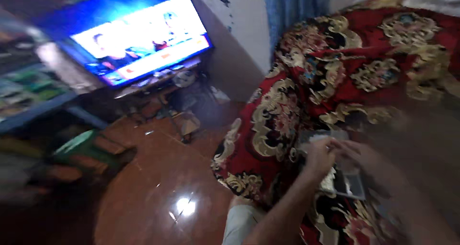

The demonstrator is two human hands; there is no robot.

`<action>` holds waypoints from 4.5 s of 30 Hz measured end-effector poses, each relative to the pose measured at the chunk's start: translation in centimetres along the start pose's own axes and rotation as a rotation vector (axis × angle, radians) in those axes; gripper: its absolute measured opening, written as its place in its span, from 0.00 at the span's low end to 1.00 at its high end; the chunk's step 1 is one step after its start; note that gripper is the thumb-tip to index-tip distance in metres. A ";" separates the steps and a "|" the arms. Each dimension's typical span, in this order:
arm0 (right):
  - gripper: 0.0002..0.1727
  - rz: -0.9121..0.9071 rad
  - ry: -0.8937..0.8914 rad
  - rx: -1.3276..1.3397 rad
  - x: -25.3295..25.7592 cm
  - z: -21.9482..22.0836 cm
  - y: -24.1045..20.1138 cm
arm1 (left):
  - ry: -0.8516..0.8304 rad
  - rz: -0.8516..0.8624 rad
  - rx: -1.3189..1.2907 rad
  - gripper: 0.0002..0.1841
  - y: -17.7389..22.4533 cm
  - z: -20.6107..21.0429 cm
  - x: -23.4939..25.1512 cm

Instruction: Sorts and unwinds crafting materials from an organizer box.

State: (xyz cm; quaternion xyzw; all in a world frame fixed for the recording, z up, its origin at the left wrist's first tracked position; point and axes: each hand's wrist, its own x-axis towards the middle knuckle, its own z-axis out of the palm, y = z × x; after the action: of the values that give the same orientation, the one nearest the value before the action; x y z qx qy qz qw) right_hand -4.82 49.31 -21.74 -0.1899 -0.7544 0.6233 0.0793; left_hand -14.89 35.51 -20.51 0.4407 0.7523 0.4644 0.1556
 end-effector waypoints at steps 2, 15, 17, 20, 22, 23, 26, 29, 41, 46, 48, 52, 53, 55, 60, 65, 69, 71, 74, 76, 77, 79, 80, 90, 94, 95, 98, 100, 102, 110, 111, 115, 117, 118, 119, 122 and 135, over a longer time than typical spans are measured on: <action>0.18 -0.063 -0.043 -0.072 0.2 0.0 1.0 | -0.023 -0.057 -0.025 0.13 -0.1 -0.2 0.1; 0.19 -0.260 0.319 0.002 3.7 -5.4 7.5 | -0.176 -0.071 -0.111 0.17 -3.5 0.5 0.4; 0.20 -0.233 0.398 -0.059 4.7 -6.6 9.8 | -0.160 -0.068 -0.135 0.16 -3.6 0.7 0.5; 0.22 -0.358 0.363 -0.268 4.9 -7.7 11.2 | -0.081 -0.091 -0.149 0.16 -3.5 0.7 0.7; 0.21 -0.245 0.375 -0.325 2.2 -5.7 5.9 | -0.040 -0.112 -0.151 0.15 -3.2 0.4 0.9; 0.21 -0.178 0.380 -0.359 0.9 -4.7 3.6 | -0.034 -0.128 -0.156 0.15 -3.1 0.4 1.0; 0.18 -0.105 0.356 -0.433 0.4 -4.1 2.4 | -0.054 -0.155 -0.167 0.15 -3.4 0.3 0.9; 0.16 -0.016 0.208 -0.458 0.2 -4.4 1.6 | -0.086 -0.155 -0.102 0.14 -3.3 0.0 0.3; 0.28 0.123 0.030 -0.096 1.2 -1.5 1.8 | -0.223 -0.031 0.023 0.13 -1.9 -0.1 1.0; 0.35 0.176 -0.024 0.008 0.7 -1.5 1.5 | -0.215 -0.035 0.062 0.14 -0.6 -0.5 1.5; 0.27 0.115 -0.106 -0.020 0.6 -1.8 1.6 | -0.210 -0.040 0.076 0.14 -0.9 -0.5 1.6; 0.13 -0.005 -0.188 -0.122 0.6 -2.3 1.7 | -0.189 -0.052 0.071 0.14 -1.8 -0.5 1.5; 0.13 -0.009 -0.192 -0.129 0.7 -2.4 1.8 | -0.186 -0.057 0.064 0.13 -2.0 -0.4 1.4; 0.12 -0.001 -0.188 -0.107 0.7 -2.5 1.8 | -0.193 -0.060 0.054 0.13 -2.3 -0.3 1.2; 0.13 0.022 -0.176 -0.037 0.7 -2.6 1.9 | -0.164 -0.083 0.074 0.12 -2.5 -0.2 1.2; 0.14 0.080 -0.250 -0.136 0.8 -2.2 2.0 | -0.087 -0.157 0.075 0.14 -2.8 -0.1 1.7; 0.18 0.117 -0.271 -0.150 0.9 -1.9 1.7 | -0.062 -0.218 0.083 0.15 -3.5 0.1 1.6; 0.19 0.155 -0.272 -0.077 0.9 -1.8 1.4 | -0.048 -0.229 0.066 0.14 -3.7 0.2 1.4; 0.19 0.171 -0.210 0.157 0.9 -1.2 1.4 | -0.025 -0.240 0.036 0.14 -3.8 0.3 1.2; 0.19 0.182 -0.175 0.299 1.0 -1.1 1.4 | -0.008 -0.246 0.008 0.14 -3.7 0.4 1.2; 0.19 0.190 -0.150 0.361 1.1 -1.0 1.4 | -0.001 -0.244 -0.003 0.14 -3.6 0.4 1.2; 0.19 0.207 -0.095 0.467 1.1 -0.8 1.4 | 0.014 -0.235 -0.023 0.14 -3.6 0.4 1.1; 0.19 0.209 -0.085 0.500 1.2 -0.9 1.5 | 0.022 -0.229 -0.031 0.14 -3.6 0.5 1.1; 0.17 0.207 -0.123 0.103 1.4 -1.5 2.0 | 0.332 -0.295 -0.375 0.12 -2.2 -2.2 1.5; 0.22 0.246 -0.115 -0.338 1.6 -2.0 2.4 | 0.566 -0.285 -0.555 0.11 -1.8 -4.2 1.8; 0.23 0.278 -0.124 -0.445 1.6 -1.9 2.3 | 0.631 -0.270 -0.577 0.11 -1.8 -4.6 1.8; 0.23 0.341 -0.177 -0.663 1.6 -1.3 2.1 | 0.784 -0.241 -0.632 0.11 -1.4 -5.4 1.7; 0.23 0.358 -0.208 -0.750 1.5 -0.9 1.7 | 0.850 -0.239 -0.648 0.12 -1.4 -5.8 1.7; 0.21 0.371 -0.215 -0.815 1.3 -0.4 1.3 | 0.826 -0.255 -0.621 0.13 -1.4 -5.8 1.4; 0.14 0.311 -0.092 -0.769 0.7 1.2 1.5 | 0.518 -0.261 -0.490 0.10 -1.8 -3.1 1.0; 0.14 0.310 -0.077 -0.747 0.6 1.3 1.4 | 0.476 -0.259 -0.465 0.10 -1.7 -2.9 1.0; 0.15 0.286 -0.048 -0.705 1.0 1.0 1.5 | 0.266 -0.197 -0.312 0.09 -1.0 -2.8 0.7; 0.16 0.268 -0.048 -0.683 1.3 0.7 1.7 | 0.164 -0.177 -0.201 0.10 -0.4 -3.0 0.6; 0.16 0.263 -0.052 -0.674 1.4 0.6 1.8 | 0.126 -0.168 -0.156 0.10 -0.2 -3.1 0.6; 0.16 0.259 -0.053 -0.670 1.5 0.5 1.9 | 0.100 -0.150 -0.119 0.10 0.0 -3.1 0.6; 0.16 0.227 0.035 -0.671 1.4 0.1 2.0 | 0.032 -0.122 -0.044 0.11 0.1 -2.9 0.7; 0.28 0.052 0.035 -0.130 1.0 2.6 1.8 | -0.227 -0.093 0.234 0.19 -0.3 0.5 -0.7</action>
State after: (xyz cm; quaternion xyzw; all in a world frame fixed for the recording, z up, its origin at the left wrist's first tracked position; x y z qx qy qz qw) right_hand -6.28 47.59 -24.19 -0.2249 -0.7866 0.5715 0.0638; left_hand -14.35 35.19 -21.15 0.4702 0.7984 0.3131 0.2083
